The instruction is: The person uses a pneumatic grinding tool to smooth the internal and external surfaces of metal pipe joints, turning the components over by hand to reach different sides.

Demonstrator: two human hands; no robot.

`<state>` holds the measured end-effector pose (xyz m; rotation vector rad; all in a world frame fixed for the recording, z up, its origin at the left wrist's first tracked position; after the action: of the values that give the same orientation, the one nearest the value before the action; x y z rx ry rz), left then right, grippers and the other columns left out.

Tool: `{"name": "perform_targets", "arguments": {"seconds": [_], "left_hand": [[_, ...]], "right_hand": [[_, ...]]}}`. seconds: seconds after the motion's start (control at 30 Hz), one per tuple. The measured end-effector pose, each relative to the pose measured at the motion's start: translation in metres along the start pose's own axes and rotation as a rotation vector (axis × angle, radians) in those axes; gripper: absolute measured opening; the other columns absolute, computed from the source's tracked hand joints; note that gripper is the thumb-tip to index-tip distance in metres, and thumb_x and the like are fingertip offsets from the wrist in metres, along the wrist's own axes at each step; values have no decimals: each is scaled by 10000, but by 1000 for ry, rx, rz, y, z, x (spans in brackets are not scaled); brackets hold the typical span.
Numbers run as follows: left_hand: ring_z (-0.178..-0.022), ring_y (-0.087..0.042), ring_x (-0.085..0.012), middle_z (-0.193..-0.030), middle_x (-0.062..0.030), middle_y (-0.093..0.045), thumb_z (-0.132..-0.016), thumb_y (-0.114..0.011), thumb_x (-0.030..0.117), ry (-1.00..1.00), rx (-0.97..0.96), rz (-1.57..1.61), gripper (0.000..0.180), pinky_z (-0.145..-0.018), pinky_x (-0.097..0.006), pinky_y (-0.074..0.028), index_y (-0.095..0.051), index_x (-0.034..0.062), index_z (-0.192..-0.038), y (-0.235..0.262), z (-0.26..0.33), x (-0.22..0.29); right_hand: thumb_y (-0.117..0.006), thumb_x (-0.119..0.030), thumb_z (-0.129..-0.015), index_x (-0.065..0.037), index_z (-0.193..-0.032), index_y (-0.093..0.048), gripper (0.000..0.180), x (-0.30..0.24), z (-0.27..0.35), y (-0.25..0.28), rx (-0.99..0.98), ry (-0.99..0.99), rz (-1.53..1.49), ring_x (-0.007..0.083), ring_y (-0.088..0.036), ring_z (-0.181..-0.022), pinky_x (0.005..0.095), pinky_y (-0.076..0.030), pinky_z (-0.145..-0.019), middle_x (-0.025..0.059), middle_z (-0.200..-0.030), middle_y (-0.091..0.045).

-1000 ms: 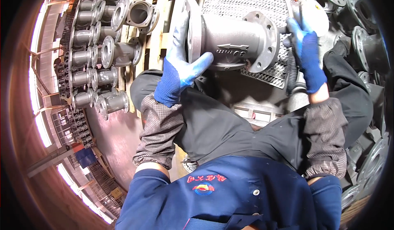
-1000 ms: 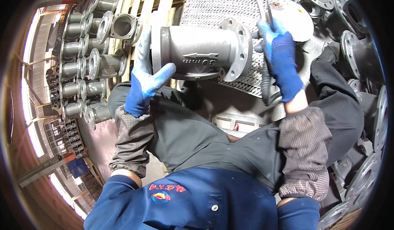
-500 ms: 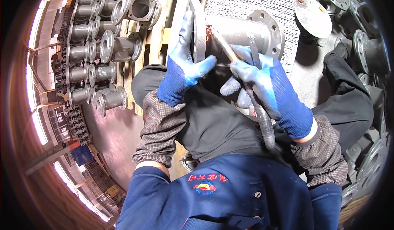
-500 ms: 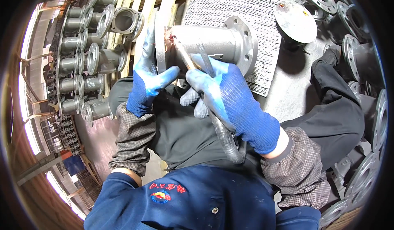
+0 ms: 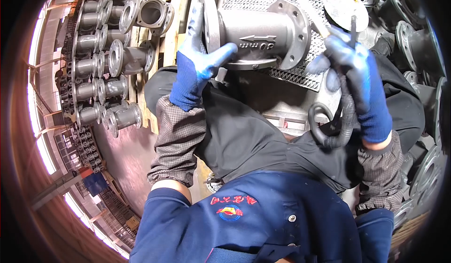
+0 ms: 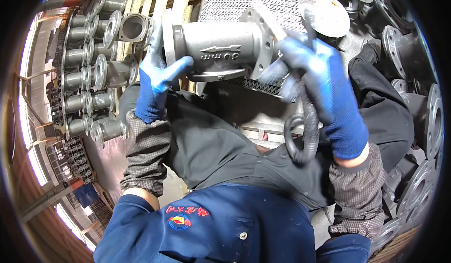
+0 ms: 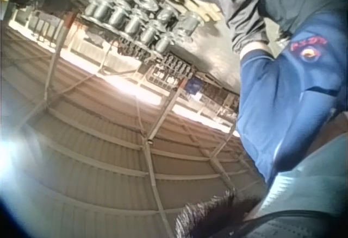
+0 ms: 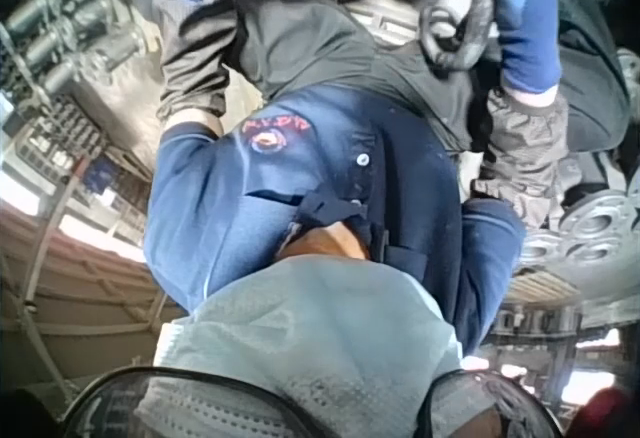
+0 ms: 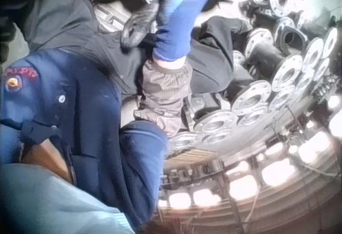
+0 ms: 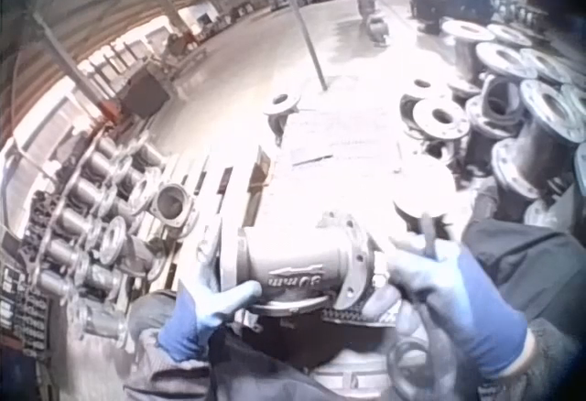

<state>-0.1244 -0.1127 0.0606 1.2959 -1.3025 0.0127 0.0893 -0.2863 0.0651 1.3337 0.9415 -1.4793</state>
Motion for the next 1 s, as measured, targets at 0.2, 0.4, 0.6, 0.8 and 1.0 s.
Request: {"name": "perform_targets", "arguments": {"seconds": [0.2, 0.4, 0.6, 0.8, 1.0], "left_hand": [[-984, -587, -229, -1217, -190, -522, -828, -642, 136, -131, 62, -189, 454, -839, -297, -486, -513, 33, -1251, -10, -36, 1], [-1120, -531, -369, -1247, -226, -512, -865, -539, 110, -537, -29, -417, 398, -947, -390, -434, -516, 58, -1260, -6, -58, -16], [-1006, -570, -250, -1130, -168, -566, -898, -496, 43, 248, 75, 226, 305, -870, -363, -465, -533, 10, -1199, -24, -46, -37], [-984, -559, -177, -1116, -97, -573, -895, -528, 337, 352, 154, 611, 470, -870, -327, -465, -543, -46, -1167, -20, -21, -77], [-1000, -560, -154, -1107, -89, -594, -886, -566, 321, 530, 202, 660, 446, -894, -292, -436, -552, -14, -1180, -8, -22, -43]], "right_hand": [[-550, -230, -880, 23, -1095, -595, 336, 77, -26, 42, 301, -51, -101, 79, -543, -586, 220, -439, -503, 28, -739, -582], [-594, -190, -862, 24, -1065, -575, 295, 127, -56, 19, 435, -242, -478, 71, -494, -579, 239, -498, -489, 17, -775, -554], [-529, -165, -885, 41, -1180, -525, 360, 138, -70, 8, 416, -251, -317, 96, -550, -666, 235, -483, -533, 72, -893, -608], [-484, -131, -895, 47, -1217, -520, 370, 121, -70, -7, 441, -204, -263, 92, -573, -739, 217, -477, -619, 81, -980, -629], [-549, -106, -846, 38, -1095, -583, 289, 115, -64, -10, 375, -374, -394, 197, -619, -758, 308, -502, -654, 79, -888, -643]]}}
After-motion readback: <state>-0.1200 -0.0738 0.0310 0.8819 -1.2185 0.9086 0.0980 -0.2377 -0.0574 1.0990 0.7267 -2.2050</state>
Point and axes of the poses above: each hand's wrist, its own z-axis away from the middle knuckle, its own y-axis out of the back of the hand, x = y × z, the point moved 4 cm from there along -z, towards the middle knuckle
